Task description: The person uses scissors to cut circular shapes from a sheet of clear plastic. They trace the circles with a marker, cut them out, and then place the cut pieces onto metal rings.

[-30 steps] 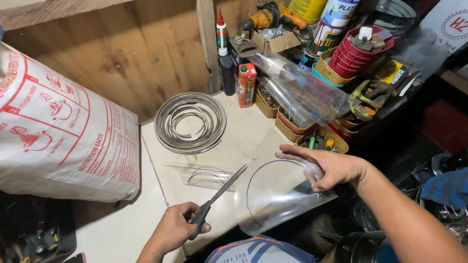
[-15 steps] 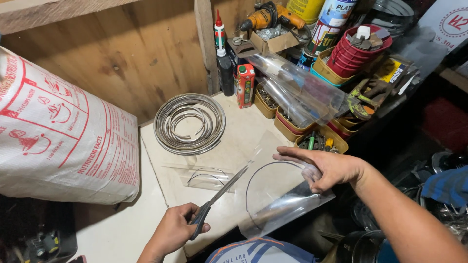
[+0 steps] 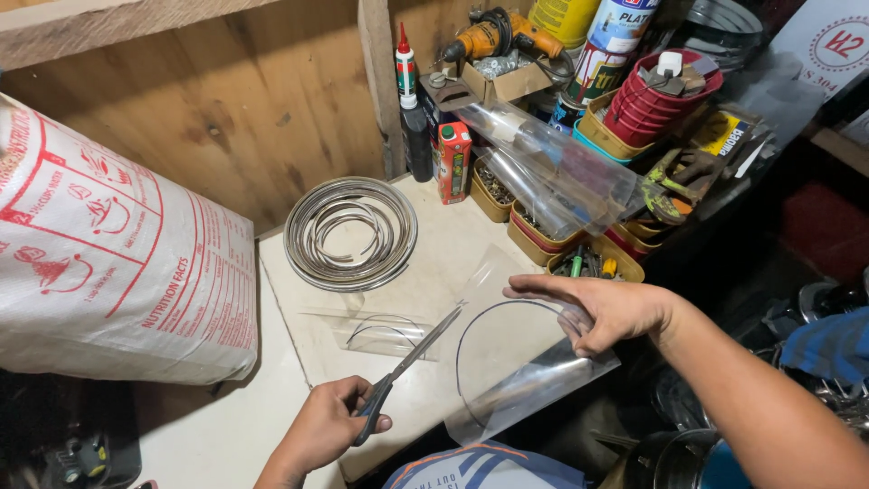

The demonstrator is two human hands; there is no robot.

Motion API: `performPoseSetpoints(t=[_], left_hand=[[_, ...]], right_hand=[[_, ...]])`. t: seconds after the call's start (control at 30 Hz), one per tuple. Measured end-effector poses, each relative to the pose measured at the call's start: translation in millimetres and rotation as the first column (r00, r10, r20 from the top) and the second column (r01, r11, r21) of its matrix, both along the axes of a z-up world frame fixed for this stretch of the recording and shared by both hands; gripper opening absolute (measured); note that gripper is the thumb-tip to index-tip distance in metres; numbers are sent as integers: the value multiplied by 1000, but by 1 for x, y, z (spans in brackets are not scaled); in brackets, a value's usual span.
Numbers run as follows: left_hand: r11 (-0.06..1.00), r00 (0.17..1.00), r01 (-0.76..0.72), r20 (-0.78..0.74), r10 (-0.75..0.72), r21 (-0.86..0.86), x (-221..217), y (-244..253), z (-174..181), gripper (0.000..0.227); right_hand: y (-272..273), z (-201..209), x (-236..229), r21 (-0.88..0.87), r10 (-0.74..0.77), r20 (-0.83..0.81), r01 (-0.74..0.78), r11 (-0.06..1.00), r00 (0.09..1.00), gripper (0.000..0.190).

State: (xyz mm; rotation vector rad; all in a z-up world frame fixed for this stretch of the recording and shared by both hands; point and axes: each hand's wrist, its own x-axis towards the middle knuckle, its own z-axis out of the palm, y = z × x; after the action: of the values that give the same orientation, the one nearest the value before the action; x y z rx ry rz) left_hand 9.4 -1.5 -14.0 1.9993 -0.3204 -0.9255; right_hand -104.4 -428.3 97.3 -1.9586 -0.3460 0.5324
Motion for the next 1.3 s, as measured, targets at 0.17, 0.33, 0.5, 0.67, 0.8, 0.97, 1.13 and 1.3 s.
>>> performPoseSetpoints(t=[0.17, 0.33, 0.5, 0.67, 0.8, 0.97, 1.13, 1.3], left_hand=[[999, 999, 30, 26, -31, 18, 1, -6, -1, 37], [1000, 999, 27, 26, -27, -9, 2, -5, 3, 37], [998, 998, 51, 39, -52, 39, 4, -14, 16, 38], [1000, 1000, 18, 18, -18, 2, 4, -13, 14, 35], [996, 999, 30, 37, -33, 86, 1, -20, 24, 37], [1000, 1000, 23, 17, -23, 17, 0, -21, 20, 33], [999, 999, 32, 31, -33, 43, 1, -24, 21, 37], [1000, 999, 26, 30, -26, 4, 5, -24, 17, 34]], right_hand=[[2, 4, 4, -29, 20, 4, -20, 999, 1000, 107], [3, 9, 8, -86, 63, 41, -59, 994, 997, 107], [15, 20, 14, 27, 52, -263, -46, 999, 964, 105], [9, 20, 22, -40, 104, -225, -116, 992, 969, 75], [11, 21, 29, -118, 163, -252, -197, 973, 954, 65], [17, 29, 36, -207, 150, -261, -207, 956, 954, 65], [20, 28, 38, -238, 155, -264, -220, 946, 952, 65], [25, 32, 41, -312, 158, -279, -245, 918, 947, 65]])
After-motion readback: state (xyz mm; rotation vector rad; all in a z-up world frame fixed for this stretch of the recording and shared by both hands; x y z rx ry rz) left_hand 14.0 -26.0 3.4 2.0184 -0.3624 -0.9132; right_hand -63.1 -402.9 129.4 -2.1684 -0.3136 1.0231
